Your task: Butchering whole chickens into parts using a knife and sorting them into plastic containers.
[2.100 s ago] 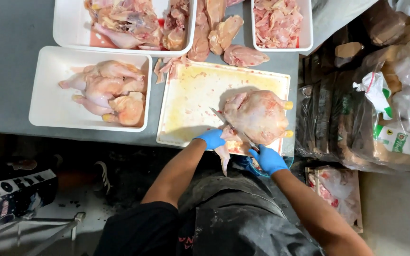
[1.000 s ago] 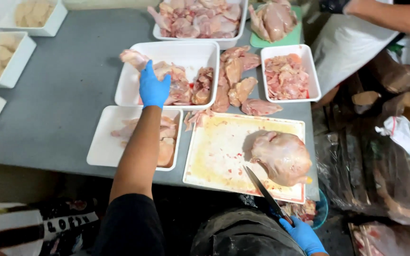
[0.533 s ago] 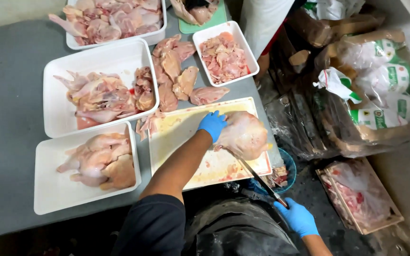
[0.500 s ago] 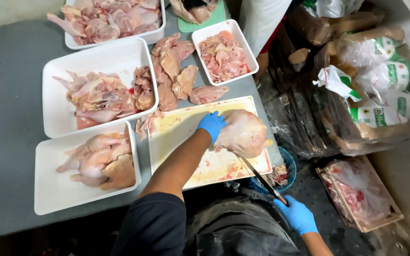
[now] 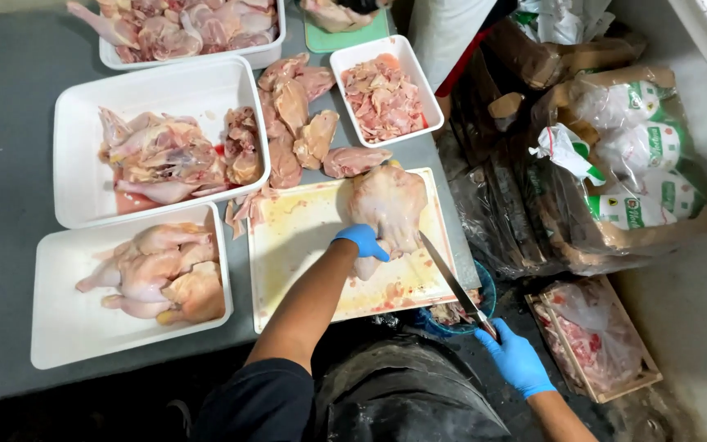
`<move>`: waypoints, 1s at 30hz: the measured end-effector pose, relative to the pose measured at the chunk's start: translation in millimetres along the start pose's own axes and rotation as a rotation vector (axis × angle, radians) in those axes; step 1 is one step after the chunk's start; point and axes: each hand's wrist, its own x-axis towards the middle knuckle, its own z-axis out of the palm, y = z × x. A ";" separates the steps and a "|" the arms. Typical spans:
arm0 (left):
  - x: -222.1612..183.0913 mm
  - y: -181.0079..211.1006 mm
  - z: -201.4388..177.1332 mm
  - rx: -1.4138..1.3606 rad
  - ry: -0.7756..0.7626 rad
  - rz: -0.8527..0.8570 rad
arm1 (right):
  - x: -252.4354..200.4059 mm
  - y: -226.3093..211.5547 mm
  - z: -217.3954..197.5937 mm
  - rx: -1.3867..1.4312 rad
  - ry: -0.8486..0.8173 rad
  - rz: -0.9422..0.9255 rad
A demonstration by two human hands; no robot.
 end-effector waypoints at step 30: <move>41.4 -72.1 182.2 0.248 1.118 0.284 | 107.2 -114.1 74.4 -0.375 -0.150 -0.235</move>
